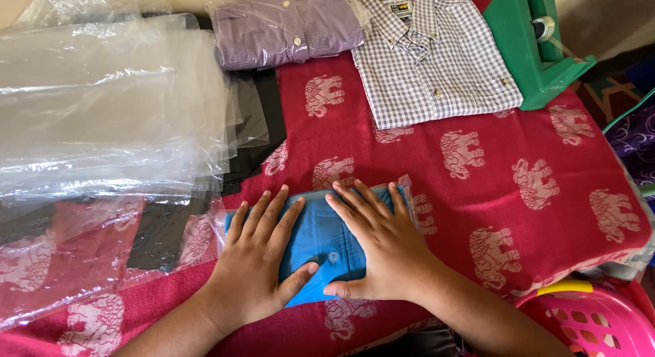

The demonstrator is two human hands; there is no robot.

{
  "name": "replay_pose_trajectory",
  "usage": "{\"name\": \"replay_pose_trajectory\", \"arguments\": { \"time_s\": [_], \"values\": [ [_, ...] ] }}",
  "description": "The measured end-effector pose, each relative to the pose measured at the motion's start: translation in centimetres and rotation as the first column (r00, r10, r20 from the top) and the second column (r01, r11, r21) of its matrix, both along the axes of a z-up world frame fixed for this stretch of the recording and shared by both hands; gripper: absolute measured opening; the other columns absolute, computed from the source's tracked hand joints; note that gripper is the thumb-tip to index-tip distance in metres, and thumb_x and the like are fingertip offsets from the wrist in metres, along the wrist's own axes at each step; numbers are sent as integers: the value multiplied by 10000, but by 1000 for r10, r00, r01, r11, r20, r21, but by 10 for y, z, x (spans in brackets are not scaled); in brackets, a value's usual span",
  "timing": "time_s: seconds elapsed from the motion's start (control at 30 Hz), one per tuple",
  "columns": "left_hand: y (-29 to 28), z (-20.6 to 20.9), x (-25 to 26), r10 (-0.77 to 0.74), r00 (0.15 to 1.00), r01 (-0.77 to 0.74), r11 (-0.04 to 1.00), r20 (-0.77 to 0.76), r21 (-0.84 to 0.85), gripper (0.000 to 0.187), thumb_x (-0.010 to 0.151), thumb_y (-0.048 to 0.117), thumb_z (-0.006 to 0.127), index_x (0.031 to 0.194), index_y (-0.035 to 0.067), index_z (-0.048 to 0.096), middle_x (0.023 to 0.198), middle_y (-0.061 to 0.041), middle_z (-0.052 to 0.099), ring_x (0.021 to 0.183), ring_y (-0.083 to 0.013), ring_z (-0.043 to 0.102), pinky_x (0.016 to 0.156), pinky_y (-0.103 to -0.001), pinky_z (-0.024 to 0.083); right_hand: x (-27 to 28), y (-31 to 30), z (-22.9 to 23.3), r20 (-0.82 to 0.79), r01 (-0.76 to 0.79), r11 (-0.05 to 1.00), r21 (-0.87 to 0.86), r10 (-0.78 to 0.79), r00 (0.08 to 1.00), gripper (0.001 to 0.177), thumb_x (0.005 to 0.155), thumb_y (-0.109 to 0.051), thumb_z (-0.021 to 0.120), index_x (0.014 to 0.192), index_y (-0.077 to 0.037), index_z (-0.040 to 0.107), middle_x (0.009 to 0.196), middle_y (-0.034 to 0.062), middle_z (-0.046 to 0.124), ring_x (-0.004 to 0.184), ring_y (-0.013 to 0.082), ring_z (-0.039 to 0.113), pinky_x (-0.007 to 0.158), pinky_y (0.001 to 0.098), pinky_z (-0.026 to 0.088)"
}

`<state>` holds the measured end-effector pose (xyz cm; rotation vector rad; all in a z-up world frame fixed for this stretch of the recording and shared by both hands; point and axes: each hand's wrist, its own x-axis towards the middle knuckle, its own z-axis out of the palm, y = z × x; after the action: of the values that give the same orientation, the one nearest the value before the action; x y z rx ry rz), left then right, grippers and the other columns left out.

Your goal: Packing a folded blue shirt into a clear plastic bag.

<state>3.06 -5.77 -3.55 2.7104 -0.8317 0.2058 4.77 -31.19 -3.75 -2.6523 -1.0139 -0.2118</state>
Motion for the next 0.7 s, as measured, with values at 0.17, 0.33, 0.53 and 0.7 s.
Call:
{"name": "replay_pose_trajectory", "arguments": {
  "time_s": [0.17,0.33,0.53,0.7],
  "values": [
    [5,6,3,-52,993,43,996,-105,-83,910,936,603,563,1583,27,287,1641,-268,272,1534,-444,186,1176,-632,99,0,-1,0,14,-4,1000,2,4,1000,1302,680,-918,623,1595,-65,263,1666,194,272,1532,427,221,1132,764,74],
    [21,45,9,-61,947,-82,903,-314,-423,674,971,350,522,1538,28,351,1570,-247,425,1429,-419,408,1128,-576,335,2,-3,2,-20,-15,999,52,16,1000,1187,753,-884,487,1595,-78,262,1666,205,273,1536,432,208,1148,752,42],
    [40,75,28,310,679,-440,897,-665,-31,586,910,406,606,1477,287,509,1509,66,553,1096,-196,702,902,-379,616,16,-9,18,3,-41,866,498,45,999,602,970,-446,511,1405,-32,470,1507,200,487,1421,370,443,1199,587,273],
    [60,55,33,298,707,-355,934,-641,43,636,820,399,769,1417,292,578,1426,52,612,1224,-199,643,985,-363,555,24,-28,13,129,260,901,348,-321,938,535,886,-227,706,1355,-42,529,1422,203,575,1322,377,529,1129,536,415]
  ]
}}
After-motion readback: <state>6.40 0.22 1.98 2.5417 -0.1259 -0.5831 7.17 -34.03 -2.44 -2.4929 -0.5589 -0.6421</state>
